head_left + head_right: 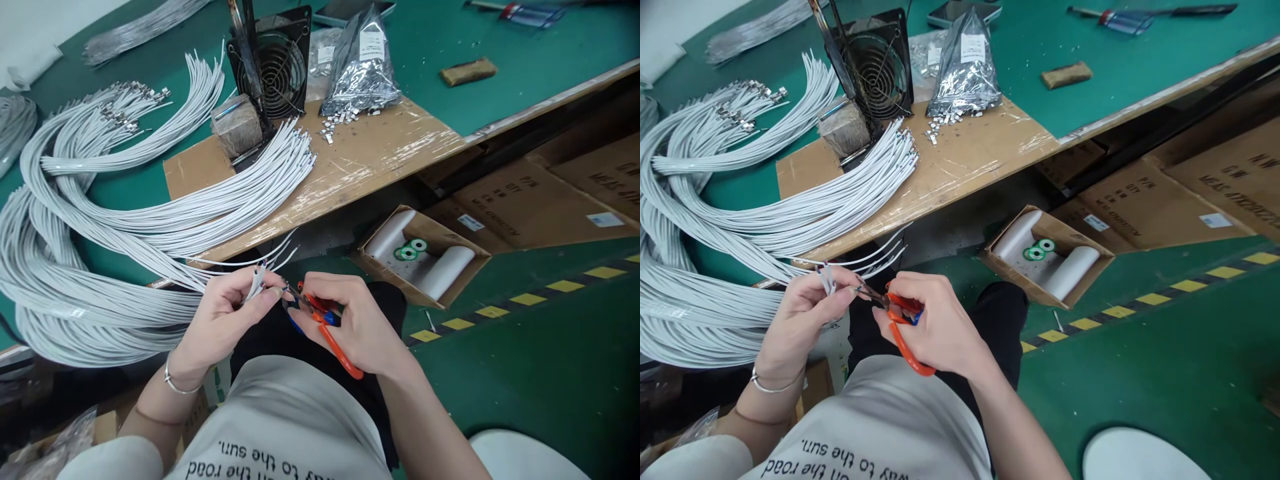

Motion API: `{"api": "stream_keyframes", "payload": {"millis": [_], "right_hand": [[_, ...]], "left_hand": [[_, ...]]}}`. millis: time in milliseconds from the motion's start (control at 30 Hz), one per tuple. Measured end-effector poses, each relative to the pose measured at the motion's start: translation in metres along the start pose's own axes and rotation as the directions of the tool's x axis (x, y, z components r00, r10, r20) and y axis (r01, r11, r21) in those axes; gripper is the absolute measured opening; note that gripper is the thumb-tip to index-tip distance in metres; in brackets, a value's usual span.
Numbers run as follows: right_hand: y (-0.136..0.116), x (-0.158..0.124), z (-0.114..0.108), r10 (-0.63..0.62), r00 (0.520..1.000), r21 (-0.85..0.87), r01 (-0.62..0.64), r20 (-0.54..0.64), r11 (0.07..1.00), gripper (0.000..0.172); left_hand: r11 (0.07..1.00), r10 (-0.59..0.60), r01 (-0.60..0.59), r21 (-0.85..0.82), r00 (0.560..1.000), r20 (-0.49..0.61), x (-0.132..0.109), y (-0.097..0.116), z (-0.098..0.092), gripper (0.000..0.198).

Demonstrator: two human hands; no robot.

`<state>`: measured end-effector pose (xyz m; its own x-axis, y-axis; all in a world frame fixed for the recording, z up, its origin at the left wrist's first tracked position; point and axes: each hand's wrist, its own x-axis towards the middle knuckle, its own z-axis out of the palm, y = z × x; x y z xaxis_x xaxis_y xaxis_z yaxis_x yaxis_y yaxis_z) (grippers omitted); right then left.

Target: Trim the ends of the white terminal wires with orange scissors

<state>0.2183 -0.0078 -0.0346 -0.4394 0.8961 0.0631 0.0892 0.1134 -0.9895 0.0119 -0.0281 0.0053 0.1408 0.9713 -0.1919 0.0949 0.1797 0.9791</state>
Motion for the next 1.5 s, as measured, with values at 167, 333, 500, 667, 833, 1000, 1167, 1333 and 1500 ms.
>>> {"api": "stream_keyframes", "payload": {"millis": [167,333,500,667,833,1000,1167,1333,1500], "right_hand": [[0.002,0.001,0.004,-0.045,0.998,-0.050,0.042,-0.053,0.998,0.037],[0.003,0.001,0.005,-0.094,0.990,-0.092,0.085,-0.101,0.992,0.043],[0.005,0.001,0.008,-0.173,0.972,-0.162,0.147,-0.160,0.976,0.043],[0.009,0.002,0.010,-0.235,0.912,-0.217,0.168,-0.336,0.962,0.049],[0.010,0.003,0.010,-0.120,0.887,-0.113,0.077,-0.446,0.991,0.053],[0.007,0.001,0.014,-0.025,0.883,0.028,0.043,-0.468,0.999,0.021],[-0.001,0.003,0.022,-0.022,0.887,0.164,0.110,-0.462,0.980,0.011],[-0.008,0.007,0.028,-0.008,0.890,0.267,0.145,-0.456,0.953,0.017],[-0.013,0.009,0.030,0.013,0.888,0.314,0.149,-0.459,0.938,0.018]], "left_hand": [[1.000,-0.006,0.006,-0.018,1.000,-0.011,0.000,0.000,0.001,0.018],[0.998,0.020,-0.020,-0.056,1.000,0.001,0.002,0.001,0.001,0.012],[0.996,0.019,-0.017,-0.087,1.000,0.025,0.004,0.003,0.001,0.011],[0.998,-0.017,0.019,-0.068,0.999,0.031,0.003,0.005,0.001,0.016],[0.983,-0.083,0.088,-0.159,0.996,0.036,0.005,0.000,0.000,0.021],[0.983,-0.090,0.092,-0.156,0.996,0.022,0.007,-0.002,-0.002,0.026],[0.991,-0.071,0.071,-0.111,0.997,0.003,0.006,-0.003,-0.001,0.027],[0.989,-0.075,0.074,-0.126,0.997,-0.002,0.006,-0.002,0.002,0.028],[0.983,-0.087,0.086,-0.162,0.996,-0.002,0.005,0.001,0.002,0.033]]}}
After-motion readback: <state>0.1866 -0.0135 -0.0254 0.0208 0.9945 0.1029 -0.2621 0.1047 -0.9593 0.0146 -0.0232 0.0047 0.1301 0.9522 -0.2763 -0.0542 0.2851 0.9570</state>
